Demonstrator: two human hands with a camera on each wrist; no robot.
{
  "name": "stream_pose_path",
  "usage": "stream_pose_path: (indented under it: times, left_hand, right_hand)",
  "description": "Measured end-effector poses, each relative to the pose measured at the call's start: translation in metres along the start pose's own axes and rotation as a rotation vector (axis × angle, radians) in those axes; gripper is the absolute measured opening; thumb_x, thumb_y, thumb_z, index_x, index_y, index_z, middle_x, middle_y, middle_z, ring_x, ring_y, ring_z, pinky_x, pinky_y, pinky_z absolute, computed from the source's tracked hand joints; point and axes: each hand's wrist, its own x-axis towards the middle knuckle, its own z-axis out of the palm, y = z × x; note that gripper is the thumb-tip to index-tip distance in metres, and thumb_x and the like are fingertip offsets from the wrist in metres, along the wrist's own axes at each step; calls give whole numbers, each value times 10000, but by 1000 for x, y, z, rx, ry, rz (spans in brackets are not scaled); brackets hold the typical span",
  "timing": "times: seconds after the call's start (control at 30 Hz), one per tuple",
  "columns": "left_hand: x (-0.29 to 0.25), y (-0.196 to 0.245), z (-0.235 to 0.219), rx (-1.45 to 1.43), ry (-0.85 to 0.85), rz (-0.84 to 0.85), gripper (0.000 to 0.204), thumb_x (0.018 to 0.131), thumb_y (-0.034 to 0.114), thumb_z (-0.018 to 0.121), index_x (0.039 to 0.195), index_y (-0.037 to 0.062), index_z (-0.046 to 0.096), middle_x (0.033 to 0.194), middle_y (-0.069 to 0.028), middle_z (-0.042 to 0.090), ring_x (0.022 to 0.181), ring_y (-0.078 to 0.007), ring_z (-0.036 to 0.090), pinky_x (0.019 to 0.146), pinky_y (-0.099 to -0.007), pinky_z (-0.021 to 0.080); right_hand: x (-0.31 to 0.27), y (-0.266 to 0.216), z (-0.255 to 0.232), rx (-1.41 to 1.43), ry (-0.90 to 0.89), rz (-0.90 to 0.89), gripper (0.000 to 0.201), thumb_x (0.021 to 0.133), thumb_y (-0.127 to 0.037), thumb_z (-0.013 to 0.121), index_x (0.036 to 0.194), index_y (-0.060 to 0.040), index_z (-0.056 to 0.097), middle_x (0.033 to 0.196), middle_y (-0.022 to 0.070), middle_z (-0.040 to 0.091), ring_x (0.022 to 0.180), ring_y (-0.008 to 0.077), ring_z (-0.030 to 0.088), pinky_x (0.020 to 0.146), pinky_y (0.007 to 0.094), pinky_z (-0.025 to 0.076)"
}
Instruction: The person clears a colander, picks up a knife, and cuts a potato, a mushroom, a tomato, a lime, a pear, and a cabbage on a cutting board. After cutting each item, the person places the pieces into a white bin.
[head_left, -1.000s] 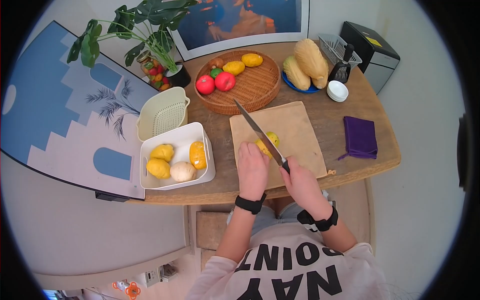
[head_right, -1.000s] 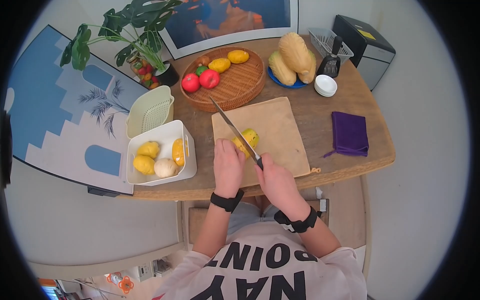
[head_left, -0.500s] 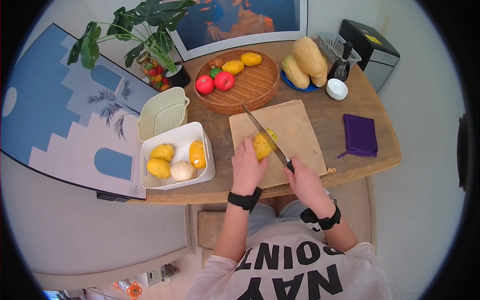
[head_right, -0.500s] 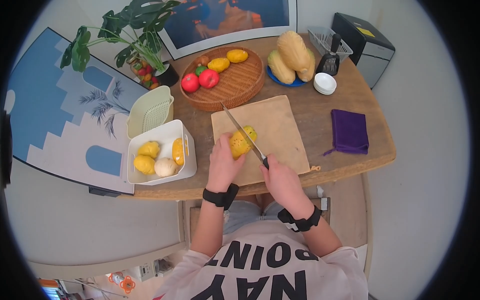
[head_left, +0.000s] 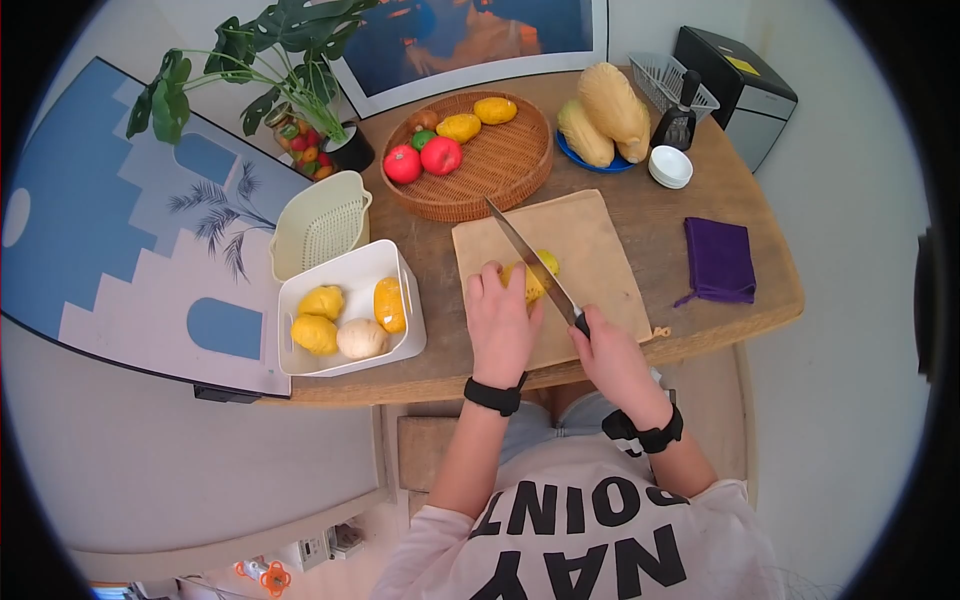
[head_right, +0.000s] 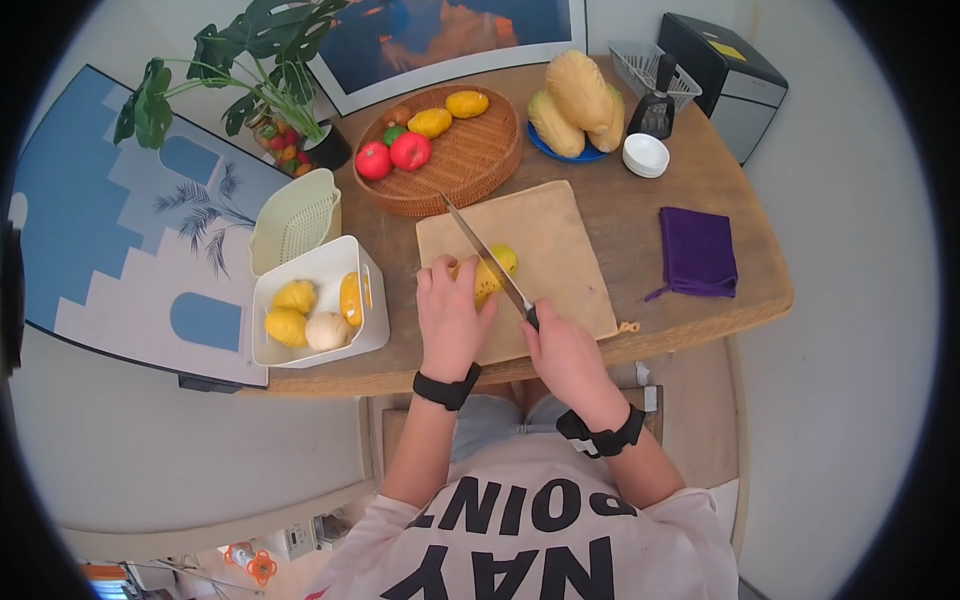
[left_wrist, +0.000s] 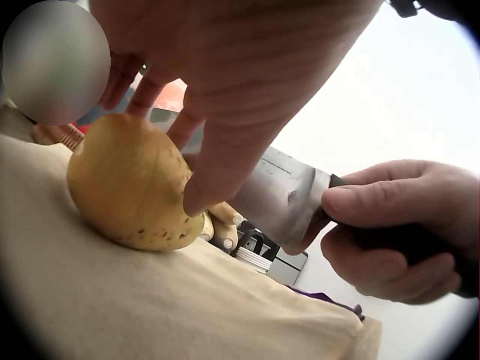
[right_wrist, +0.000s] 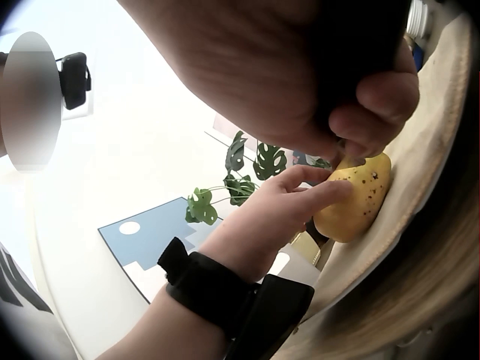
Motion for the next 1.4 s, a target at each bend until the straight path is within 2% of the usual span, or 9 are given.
stream_pose_path:
  times: [0.3,0.4,0.5,0.8,0.93,1.13,1.23,1.33,1.4]
  left_hand:
    - [-1,-5,18,-132,-71,-146,508,688,44,789,1135,34,548,1133,-183,542,1063,-377,538,930,-446,457]
    - [2,-5,11,-114,-91,-100,582,686,27,789,1205,35,527,1176,-177,550,1090,-384,539,938,-448,456]
    - [5,-13,16,87,42,84,556,692,46,804,1183,51,543,1174,-158,552,1091,-373,540,935,-435,458]
    - [4,0,11,-174,-11,-45,265,782,117,782,960,66,593,1048,-143,549,995,-346,570,825,-436,480]
    - [5,3,13,-202,6,-67,252,791,114,770,944,65,575,1015,-141,541,965,-353,574,810,-435,485]
    - [5,3,12,-190,19,-100,224,794,87,741,945,61,577,1003,-139,545,962,-348,575,803,-435,488]
    - [4,3,14,-156,43,-81,216,797,82,728,950,60,577,1006,-141,542,945,-346,573,791,-438,494]
    - [5,6,14,-109,51,-59,220,799,85,716,960,57,570,1014,-145,536,927,-349,569,770,-442,506]
    - [2,5,17,-103,43,-85,224,797,84,711,964,56,565,1016,-146,537,926,-350,569,762,-442,509]
  right_hand:
    - [6,-13,-21,104,138,-58,223,1002,-217,565,1040,-15,479,748,247,639,740,461,637,626,538,482]
    - [7,-6,-19,96,124,-16,226,1002,-220,566,1040,-14,481,752,252,636,750,463,635,636,536,481]
    - [6,3,-11,93,93,1,228,1003,-221,566,1045,-14,481,755,256,635,756,464,635,640,535,482]
    - [13,5,-11,77,191,-20,226,1003,-223,562,1047,-15,486,776,261,647,748,470,638,620,546,486]
    - [16,19,2,13,69,9,228,1003,-224,560,1069,-18,486,773,260,650,745,471,641,622,550,495]
    - [14,10,-7,105,225,-7,239,993,-226,573,1059,-13,489,754,263,644,728,474,639,622,558,493]
    - [18,5,-5,103,194,-31,238,995,-228,572,1064,-16,488,772,266,645,749,470,639,631,556,489]
    - [13,7,-6,49,29,3,239,996,-225,573,1062,-13,482,791,269,647,767,465,639,647,556,485]
    - [9,-1,-10,95,63,10,237,992,-215,577,1062,-8,485,797,267,649,772,466,638,656,553,486]
